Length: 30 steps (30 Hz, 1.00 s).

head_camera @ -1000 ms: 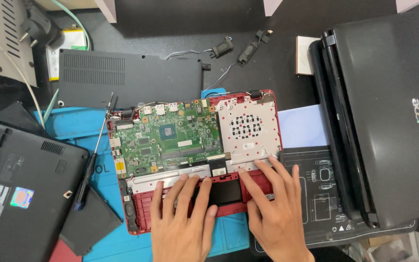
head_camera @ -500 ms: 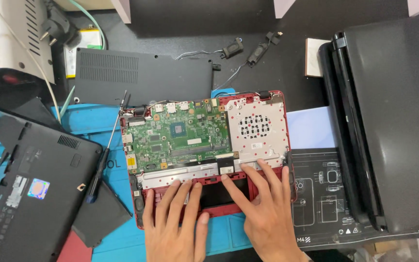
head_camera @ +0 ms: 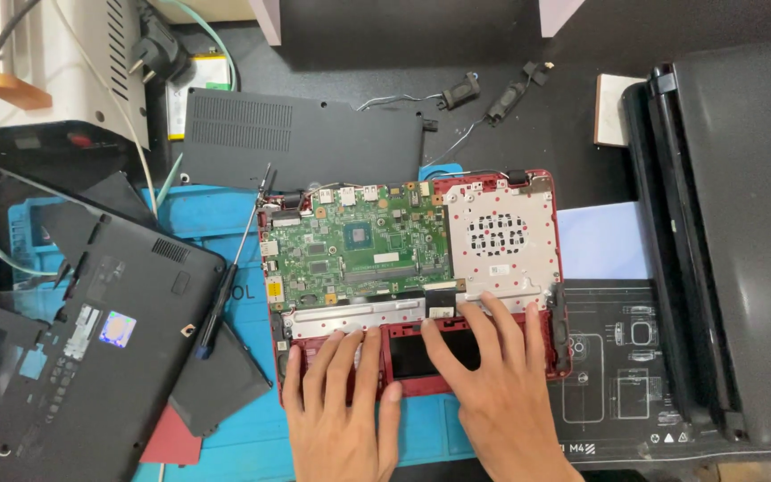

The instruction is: Assembling and repairing internal components of a laptop on a workbench.

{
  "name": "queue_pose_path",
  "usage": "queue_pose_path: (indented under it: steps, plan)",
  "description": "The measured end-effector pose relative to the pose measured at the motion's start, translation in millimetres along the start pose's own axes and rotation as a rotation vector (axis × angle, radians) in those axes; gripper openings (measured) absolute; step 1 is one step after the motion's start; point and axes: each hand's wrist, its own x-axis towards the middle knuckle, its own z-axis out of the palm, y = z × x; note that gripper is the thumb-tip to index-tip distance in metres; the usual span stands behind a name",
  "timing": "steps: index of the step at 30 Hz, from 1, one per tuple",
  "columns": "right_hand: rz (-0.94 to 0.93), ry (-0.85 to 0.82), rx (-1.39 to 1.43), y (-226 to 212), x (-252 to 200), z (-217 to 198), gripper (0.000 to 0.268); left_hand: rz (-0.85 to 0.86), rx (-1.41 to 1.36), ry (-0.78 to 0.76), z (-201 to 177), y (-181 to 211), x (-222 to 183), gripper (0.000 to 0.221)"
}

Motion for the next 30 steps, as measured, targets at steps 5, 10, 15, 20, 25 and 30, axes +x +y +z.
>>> queue_pose_path:
  steps: [5,10,15,20,25,30]
  plan:
    - [-0.019,-0.028,0.002,-1,7,-8,0.072,0.020,0.061,0.005,-3,0,0,0.055]
    - [0.045,0.054,0.227,-1,8,-15,0.054,0.079,0.043,-0.039,-6,-12,-4,0.059]
    - [-0.004,0.038,0.274,11,6,-24,0.054,0.137,0.029,-0.011,-17,-36,-10,0.062]
    - [-0.080,0.049,0.187,10,2,-15,0.068,0.176,0.025,-0.027,-18,-50,-11,0.063]
    - [-0.079,0.059,0.187,9,-1,-13,0.073,0.189,0.029,0.000,-13,-57,-18,0.064]
    - [-0.094,0.065,0.181,9,-7,-11,0.072,0.181,0.124,0.025,-10,-46,-23,0.061]
